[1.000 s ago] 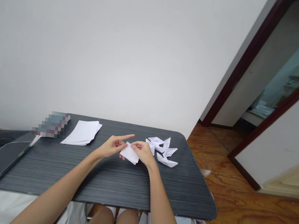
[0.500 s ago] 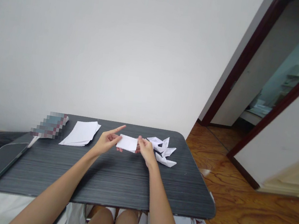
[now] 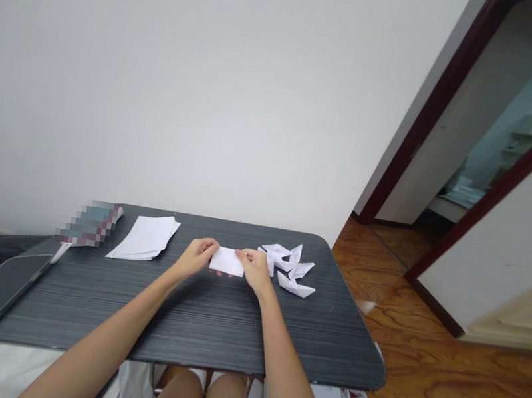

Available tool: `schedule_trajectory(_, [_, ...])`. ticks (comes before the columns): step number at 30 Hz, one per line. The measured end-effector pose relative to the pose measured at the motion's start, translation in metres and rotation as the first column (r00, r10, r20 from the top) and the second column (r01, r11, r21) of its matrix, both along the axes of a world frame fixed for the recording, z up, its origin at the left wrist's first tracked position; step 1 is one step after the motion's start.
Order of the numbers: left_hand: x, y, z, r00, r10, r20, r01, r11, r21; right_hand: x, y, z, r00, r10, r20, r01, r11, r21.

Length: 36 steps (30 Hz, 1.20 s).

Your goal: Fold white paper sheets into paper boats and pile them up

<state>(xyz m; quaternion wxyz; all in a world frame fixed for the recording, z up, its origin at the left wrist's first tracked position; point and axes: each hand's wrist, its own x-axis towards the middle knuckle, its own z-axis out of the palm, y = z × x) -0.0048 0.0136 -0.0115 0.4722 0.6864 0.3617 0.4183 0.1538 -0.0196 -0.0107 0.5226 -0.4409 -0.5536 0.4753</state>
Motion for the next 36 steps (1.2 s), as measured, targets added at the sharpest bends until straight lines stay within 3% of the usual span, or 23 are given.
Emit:
schedule_trajectory(4, [-0.001,0.003,0.004,0.983,0.058,0.174,-0.042,0.995,-0.091,0.003,0.001,-0.003,0.999,-0.039,-0.038,0.039,0.999,-0.007])
schedule_trajectory(6, [-0.002,0.003,0.007,0.978,0.018,0.207,0.010,0.992,-0.129,0.005,0.003,-0.005,0.997,-0.055,-0.060,0.056,0.998,0.005])
schedule_trajectory(12, [-0.001,-0.005,0.014,0.969,-0.172,0.175,0.181,0.983,-0.037,0.006,0.007,-0.010,0.989,-0.054,-0.139,0.055,0.999,-0.002])
schedule_trajectory(21, [-0.010,-0.008,0.022,0.968,-0.239,0.080,0.234,0.970,0.068,0.011,0.006,-0.008,0.985,0.004,-0.173,-0.005,1.000,-0.010])
schedule_trajectory(27, [-0.012,-0.008,0.023,0.964,-0.259,0.057,0.257,0.966,0.036,0.017,0.007,-0.011,0.995,0.036,-0.094,-0.039,0.999,-0.030])
schedule_trajectory(32, [-0.011,-0.006,0.020,0.979,-0.205,0.016,0.203,0.977,0.069,0.016,0.005,-0.008,0.998,0.064,0.009,-0.064,0.998,-0.021])
schedule_trajectory(36, [-0.010,-0.005,0.015,0.999,-0.029,-0.040,0.036,0.979,0.201,0.012,0.000,0.000,0.999,0.042,0.009,-0.043,0.986,0.160])
